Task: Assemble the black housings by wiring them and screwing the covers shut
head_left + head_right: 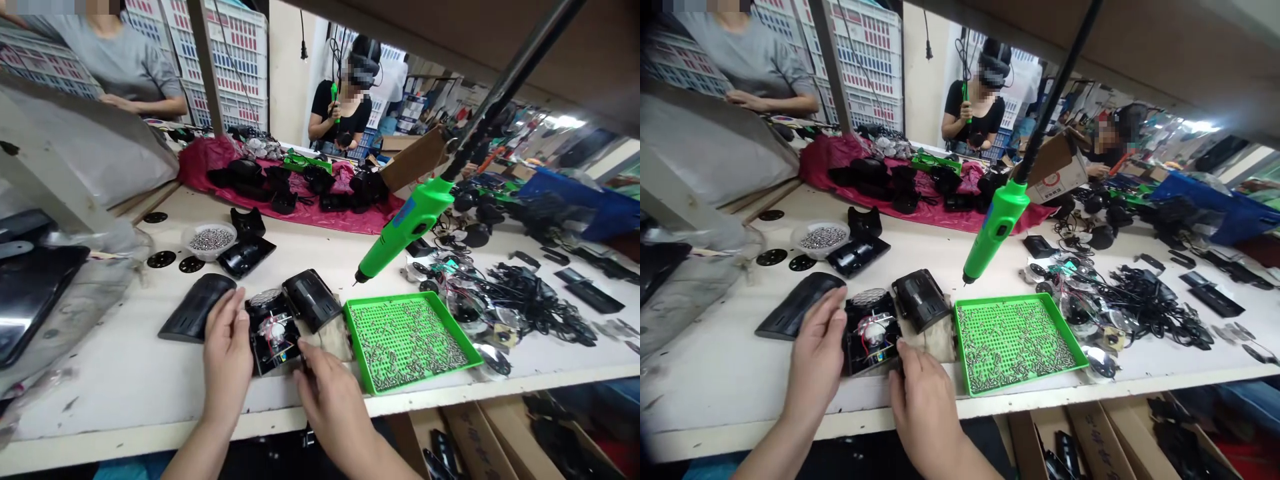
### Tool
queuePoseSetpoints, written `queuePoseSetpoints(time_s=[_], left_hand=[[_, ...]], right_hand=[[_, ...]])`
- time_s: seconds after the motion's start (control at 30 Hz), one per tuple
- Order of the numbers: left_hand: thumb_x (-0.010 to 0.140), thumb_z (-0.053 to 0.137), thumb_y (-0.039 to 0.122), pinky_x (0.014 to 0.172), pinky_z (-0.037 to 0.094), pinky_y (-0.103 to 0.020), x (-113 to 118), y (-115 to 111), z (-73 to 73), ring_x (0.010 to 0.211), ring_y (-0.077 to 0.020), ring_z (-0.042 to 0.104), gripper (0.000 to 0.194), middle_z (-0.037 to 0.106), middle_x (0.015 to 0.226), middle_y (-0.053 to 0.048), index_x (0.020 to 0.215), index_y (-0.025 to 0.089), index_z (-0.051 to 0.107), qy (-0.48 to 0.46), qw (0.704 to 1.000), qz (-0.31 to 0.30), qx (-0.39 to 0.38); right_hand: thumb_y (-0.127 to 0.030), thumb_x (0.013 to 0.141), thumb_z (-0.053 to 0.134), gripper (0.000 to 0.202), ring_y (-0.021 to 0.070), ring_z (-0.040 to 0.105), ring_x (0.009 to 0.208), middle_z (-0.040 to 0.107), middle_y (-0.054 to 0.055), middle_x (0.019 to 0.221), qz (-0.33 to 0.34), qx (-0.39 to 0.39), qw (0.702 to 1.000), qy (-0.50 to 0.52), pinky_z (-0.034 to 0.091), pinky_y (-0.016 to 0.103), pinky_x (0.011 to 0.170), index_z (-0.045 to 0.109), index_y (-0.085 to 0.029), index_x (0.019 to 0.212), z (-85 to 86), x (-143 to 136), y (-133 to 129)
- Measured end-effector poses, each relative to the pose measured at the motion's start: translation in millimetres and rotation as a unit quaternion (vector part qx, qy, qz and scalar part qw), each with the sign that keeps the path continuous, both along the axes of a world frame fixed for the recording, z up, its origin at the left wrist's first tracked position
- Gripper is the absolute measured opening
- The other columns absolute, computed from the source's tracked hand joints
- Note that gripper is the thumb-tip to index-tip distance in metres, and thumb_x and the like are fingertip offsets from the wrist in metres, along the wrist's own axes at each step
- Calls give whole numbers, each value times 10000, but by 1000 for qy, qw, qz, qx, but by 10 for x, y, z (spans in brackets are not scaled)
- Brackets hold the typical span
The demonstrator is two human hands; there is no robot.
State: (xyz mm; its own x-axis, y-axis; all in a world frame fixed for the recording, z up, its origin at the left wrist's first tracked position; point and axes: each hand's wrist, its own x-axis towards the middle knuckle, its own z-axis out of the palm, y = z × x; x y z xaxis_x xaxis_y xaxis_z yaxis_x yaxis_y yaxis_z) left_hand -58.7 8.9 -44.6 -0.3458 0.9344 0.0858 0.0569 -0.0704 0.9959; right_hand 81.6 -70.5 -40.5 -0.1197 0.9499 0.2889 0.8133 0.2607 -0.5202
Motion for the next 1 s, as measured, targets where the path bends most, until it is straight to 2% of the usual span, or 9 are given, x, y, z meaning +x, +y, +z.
queuePoseSetpoints(time_s=[0.07, 0.13, 0.23, 0.3, 0.37, 0.57, 0.8, 0.9, 1.0], left_hand=[[881, 576, 299, 1145, 270, -412, -73, -45, 21, 1308, -241, 437, 375, 514, 1371, -104, 1237, 190, 610, 69, 997, 3, 37], [902, 551, 225, 1074, 361, -398, -115, -174, 47, 1225, -223, 498, 357, 560, 1278, -99, 1257, 207, 582, 192, 971, -5, 139], [851, 620, 97, 939, 432, -331, -146, -403, 61, 1020, -184, 575, 324, 612, 1083, -64, 1158, 202, 620, 364, 878, -79, 301], [842, 635, 85, 885, 439, -336, -172, -489, 59, 951, -189, 574, 298, 609, 1025, -73, 1129, 162, 625, 436, 827, -140, 326], [860, 618, 102, 863, 438, -364, -211, -502, 58, 943, -213, 566, 290, 598, 1013, -100, 1150, 116, 613, 475, 805, -163, 316], [900, 583, 178, 813, 428, -379, -315, -428, 36, 873, -218, 556, 247, 573, 975, -94, 1136, 124, 632, 502, 801, -140, 295], [939, 532, 253, 799, 444, -259, -174, -464, -57, 894, -162, 580, 227, 557, 990, -53, 1124, 156, 620, 439, 853, -156, 238], [939, 528, 240, 808, 444, -272, -73, -457, -58, 890, -169, 584, 201, 565, 982, -52, 1093, 158, 629, 427, 861, -155, 229], [935, 531, 230, 803, 447, -287, -23, -451, -55, 873, -175, 587, 188, 572, 970, -49, 1078, 161, 631, 419, 867, -151, 225]], right_hand=[[-124, 883, 478, 371, 280, 692, 948, 715, 146, 1069, -4, 6, 1000, 14, 585, 424, 809, 541, -106, 1248, 6, -5, 34], [-149, 882, 496, 403, 267, 700, 904, 721, 139, 1025, -12, -2, 999, 30, 585, 394, 779, 516, -109, 1282, 23, 10, 34], [-184, 875, 532, 485, 233, 701, 762, 720, 89, 871, -29, -28, 997, 62, 570, 334, 678, 446, -112, 1347, 37, 49, -28], [-198, 874, 551, 448, 211, 684, 674, 696, 37, 761, -39, -45, 995, 83, 545, 304, 620, 474, -131, 1310, 39, 69, -77], [-203, 879, 552, 336, 200, 673, 645, 681, 14, 716, -44, -46, 993, 95, 522, 287, 598, 548, -161, 1212, 45, 78, -104], [-184, 887, 511, 242, 197, 664, 667, 693, 33, 748, -47, -25, 995, 87, 503, 284, 617, 624, -176, 1101, 106, 67, -39], [-185, 886, 492, 247, 199, 665, 706, 727, 75, 816, -51, -18, 995, 82, 492, 297, 667, 677, -153, 1047, 186, 115, 114], [-191, 867, 498, 248, 206, 659, 743, 736, 86, 853, -77, -80, 986, 121, 471, 307, 682, 703, -154, 1001, 242, 189, 245], [-227, 830, 554, 198, 166, 613, 660, 704, 46, 749, -88, -172, 947, 257, 439, 270, 613, 717, -158, 919, 276, 245, 373]])
